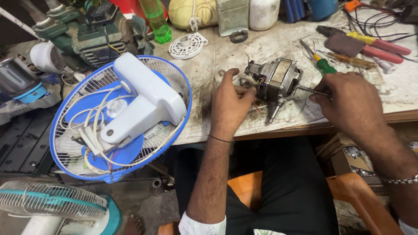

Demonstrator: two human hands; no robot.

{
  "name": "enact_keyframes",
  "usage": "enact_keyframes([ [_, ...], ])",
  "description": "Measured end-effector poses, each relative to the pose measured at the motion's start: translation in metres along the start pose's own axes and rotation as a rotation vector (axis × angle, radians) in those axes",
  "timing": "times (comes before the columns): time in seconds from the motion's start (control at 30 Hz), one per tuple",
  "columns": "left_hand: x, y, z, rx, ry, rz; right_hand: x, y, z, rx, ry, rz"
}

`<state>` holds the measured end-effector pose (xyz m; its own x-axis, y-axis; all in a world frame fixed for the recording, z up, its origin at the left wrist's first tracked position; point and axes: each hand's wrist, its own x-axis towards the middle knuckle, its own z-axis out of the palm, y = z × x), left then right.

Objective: The person disassembles a small electrical motor on a cluttered workbench using a screwdriver and pliers. They remove screws, separate the motor housing, and manipulate internal components and wires.

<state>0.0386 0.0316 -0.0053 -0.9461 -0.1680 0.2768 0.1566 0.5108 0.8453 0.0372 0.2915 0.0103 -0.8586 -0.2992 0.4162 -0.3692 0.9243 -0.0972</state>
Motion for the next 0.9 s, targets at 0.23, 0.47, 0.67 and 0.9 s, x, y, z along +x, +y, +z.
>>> enact_keyframes([
  [0.23, -0.022, 0.017, 0.007, 0.075, 0.096, 0.150, -0.002, 0.006, 0.005, 0.041, 0.054, -0.026],
  [0.47, -0.042, 0.015, 0.019, 0.124, 0.206, 0.199, -0.006, 0.006, 0.011, 0.008, 0.034, 0.038],
  [0.67, -0.068, 0.008, 0.049, 0.029, 0.336, 0.242, -0.007, 0.011, 0.021, 0.006, 0.052, 0.039],
  [0.9, -0.074, 0.014, 0.039, 0.159, 0.370, 0.244, -0.007, 0.017, 0.028, 0.037, 0.062, 0.046],
])
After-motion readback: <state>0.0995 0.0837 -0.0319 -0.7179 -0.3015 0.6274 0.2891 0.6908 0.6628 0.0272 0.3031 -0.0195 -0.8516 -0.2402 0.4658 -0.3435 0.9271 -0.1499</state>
